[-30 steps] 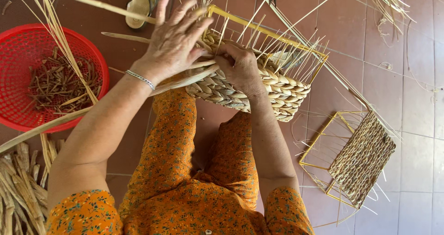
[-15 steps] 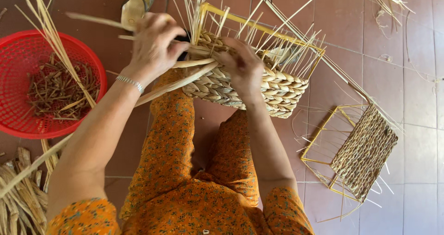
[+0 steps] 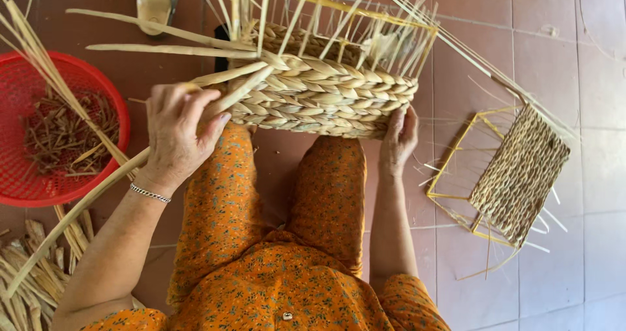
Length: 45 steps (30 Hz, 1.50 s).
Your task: The person sits on the floor weaving a water hyacinth basket on a yellow metal frame, tucking and tightening woven strands around the rim. They then gather loose reed strands from the floor, sort and align them, and split a reed strand with a knife.
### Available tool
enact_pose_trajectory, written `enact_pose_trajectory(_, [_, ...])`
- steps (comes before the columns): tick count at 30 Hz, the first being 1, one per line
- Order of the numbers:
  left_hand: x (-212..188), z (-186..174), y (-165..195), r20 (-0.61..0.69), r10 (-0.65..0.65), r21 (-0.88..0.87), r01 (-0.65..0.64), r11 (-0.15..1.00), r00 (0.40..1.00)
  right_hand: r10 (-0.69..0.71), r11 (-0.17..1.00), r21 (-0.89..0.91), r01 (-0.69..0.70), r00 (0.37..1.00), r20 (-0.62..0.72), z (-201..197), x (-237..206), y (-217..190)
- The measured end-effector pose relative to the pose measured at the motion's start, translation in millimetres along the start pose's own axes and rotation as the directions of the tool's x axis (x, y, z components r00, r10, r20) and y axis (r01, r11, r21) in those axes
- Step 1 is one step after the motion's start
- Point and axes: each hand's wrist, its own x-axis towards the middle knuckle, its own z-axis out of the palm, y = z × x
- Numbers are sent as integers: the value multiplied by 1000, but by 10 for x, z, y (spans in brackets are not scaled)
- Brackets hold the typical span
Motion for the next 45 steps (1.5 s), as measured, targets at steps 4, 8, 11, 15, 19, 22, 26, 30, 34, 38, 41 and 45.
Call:
enact_pose_trajectory(4, [117,112,-13,-103,99,138,-85,987,990,93,976,202,-86,995,-23,24,-42,230])
enact_pose_trajectory(8, [238,312,-167,38,3,-79,0,997,999,110,940,325,-102,994,-6,-8,2,317])
enact_pose_trajectory(11, [314,519,-211,52,-3,-66,6,998,999,114,938,327,-116,993,24,-108,107,317])
enact_pose_trajectory(15, [426,773,-192,107,1,-108,10,994,994,101,991,88,-99,995,-10,-270,247,274])
enact_pose_trajectory(19, [468,916,-212,126,-76,-299,111,948,989,154,985,65,-159,986,71,-323,295,202])
enact_pose_trajectory(22, [450,974,-309,69,-39,-307,58,950,997,85,995,38,-87,995,54,-247,297,120])
enact_pose_trajectory(26, [521,1047,-566,37,-235,-248,237,940,971,-21,1000,-6,21,997,71,-72,195,-86])
enact_pose_trajectory(30, [542,902,-855,-58,-271,-179,257,950,961,-212,970,-81,227,963,166,61,-141,-400])
enact_pose_trajectory(34, [443,718,-960,-45,-447,-370,401,838,893,-367,912,-96,398,898,243,188,-309,-686])
enact_pose_trajectory(38, [336,642,-970,-34,-621,-506,522,687,783,-389,903,-67,424,874,290,257,-322,-855])
enact_pose_trajectory(41, [321,710,-993,-93,-572,-530,445,722,815,-396,896,-63,439,855,336,286,-219,-853])
enact_pose_trajectory(45, [346,828,-988,-106,-553,-564,408,718,826,-453,857,-93,507,827,333,339,26,-755])
